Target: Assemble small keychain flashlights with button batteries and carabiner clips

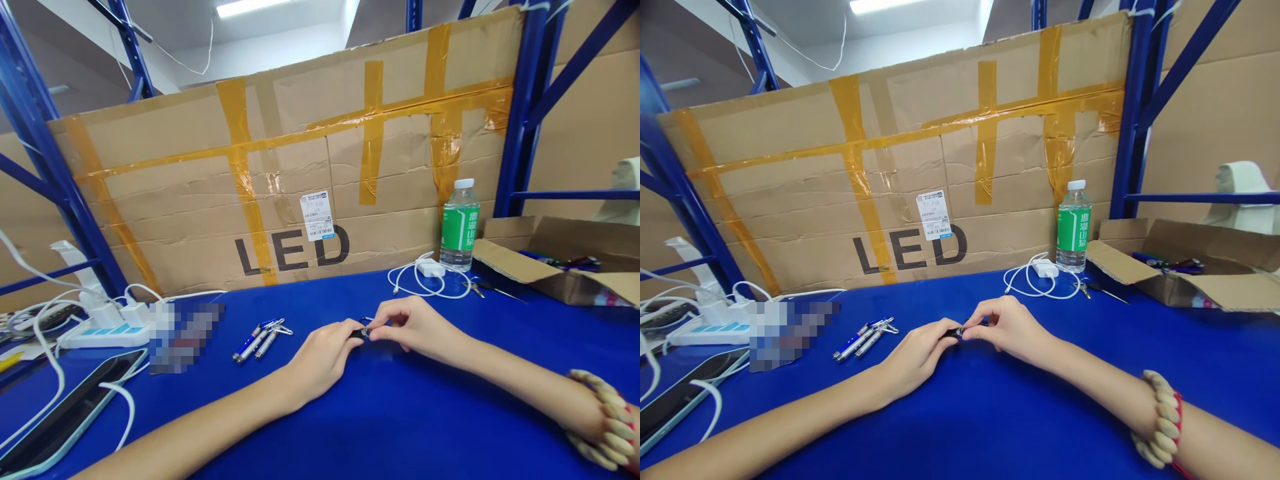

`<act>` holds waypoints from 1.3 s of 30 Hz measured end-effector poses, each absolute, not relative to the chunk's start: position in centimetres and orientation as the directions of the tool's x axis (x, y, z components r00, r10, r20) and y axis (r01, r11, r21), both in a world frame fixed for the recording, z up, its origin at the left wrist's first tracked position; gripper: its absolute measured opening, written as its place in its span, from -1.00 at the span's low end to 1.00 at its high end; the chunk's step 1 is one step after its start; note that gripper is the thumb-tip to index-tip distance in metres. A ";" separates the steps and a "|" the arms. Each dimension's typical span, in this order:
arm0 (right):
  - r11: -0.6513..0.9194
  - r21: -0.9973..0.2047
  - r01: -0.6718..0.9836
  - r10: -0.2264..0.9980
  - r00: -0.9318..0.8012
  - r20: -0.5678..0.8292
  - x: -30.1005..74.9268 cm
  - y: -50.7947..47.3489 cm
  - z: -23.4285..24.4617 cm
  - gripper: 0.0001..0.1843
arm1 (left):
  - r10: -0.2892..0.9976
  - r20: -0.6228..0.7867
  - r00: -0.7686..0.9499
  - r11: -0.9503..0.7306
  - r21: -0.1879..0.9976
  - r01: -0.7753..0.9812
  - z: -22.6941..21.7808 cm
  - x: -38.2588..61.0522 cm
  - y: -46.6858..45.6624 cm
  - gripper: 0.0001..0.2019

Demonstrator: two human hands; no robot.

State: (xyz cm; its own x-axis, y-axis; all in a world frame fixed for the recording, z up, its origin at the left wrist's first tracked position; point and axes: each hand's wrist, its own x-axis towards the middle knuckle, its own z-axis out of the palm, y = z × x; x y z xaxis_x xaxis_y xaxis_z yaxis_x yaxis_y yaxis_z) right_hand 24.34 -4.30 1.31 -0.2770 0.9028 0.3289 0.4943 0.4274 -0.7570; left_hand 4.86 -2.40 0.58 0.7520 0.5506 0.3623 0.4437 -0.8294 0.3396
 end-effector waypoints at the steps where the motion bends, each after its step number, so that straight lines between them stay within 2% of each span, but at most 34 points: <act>1: 0.466 -0.709 0.530 0.885 -0.303 0.355 24.5 -4.4 1.4 -0.78 | 0.545 0.353 0.761 -0.833 0.337 0.440 0.6 4.9 -2.4 -0.81; 5: 0.656 -0.415 0.630 0.741 -0.436 0.510 24.8 -4.7 1.9 -0.81 | 0.552 0.326 0.768 -0.820 0.378 0.429 0.7 4.9 -2.5 -0.87; 7: 0.717 -0.272 0.642 0.665 -0.513 0.543 24.8 -4.9 2.1 -0.80 | 0.565 0.316 0.762 -0.804 0.417 0.424 0.6 4.8 -2.4 -0.92; 10: 0.748 -0.155 0.645 0.611 -0.579 0.539 24.8 -5.2 2.2 -0.75 | 0.566 0.310 0.764 -0.797 0.443 0.411 0.5 4.8 -2.4 -0.92; 13: 0.744 -0.158 0.650 0.615 -0.573 0.542 24.7 -5.3 2.0 -0.76 | 0.546 0.326 0.771 -0.809 0.444 0.385 0.4 4.7 -2.3 -0.92; 18: 0.704 -0.280 0.653 0.667 -0.472 0.576 24.4 -5.4 1.6 -0.83 | 0.549 0.342 0.763 -0.803 0.469 0.367 0.2 4.6 -2.3 -0.93; 21: 0.699 -0.294 0.652 0.675 -0.467 0.571 24.4 -5.4 1.6 -0.83 | 0.542 0.351 0.763 -0.807 0.470 0.358 0.2 4.6 -2.4 -0.94; 28: 0.753 -0.124 0.646 0.615 -0.625 0.480 24.8 -5.1 2.0 -0.74 | 0.507 0.337 0.793 -0.826 0.452 0.336 0.3 4.6 -2.4 -0.94; 34: 0.793 0.057 0.606 0.528 -0.731 0.432 25.2 -4.6 1.8 -0.58 | 0.487 0.315 0.815 -0.835 0.441 0.329 0.4 4.7 -2.4 -0.94; 39: 0.796 0.114 0.594 0.512 -0.762 0.396 25.1 -4.7 2.0 -0.61 | 0.477 0.316 0.821 -0.835 0.454 0.310 0.2 4.8 -2.3 -0.93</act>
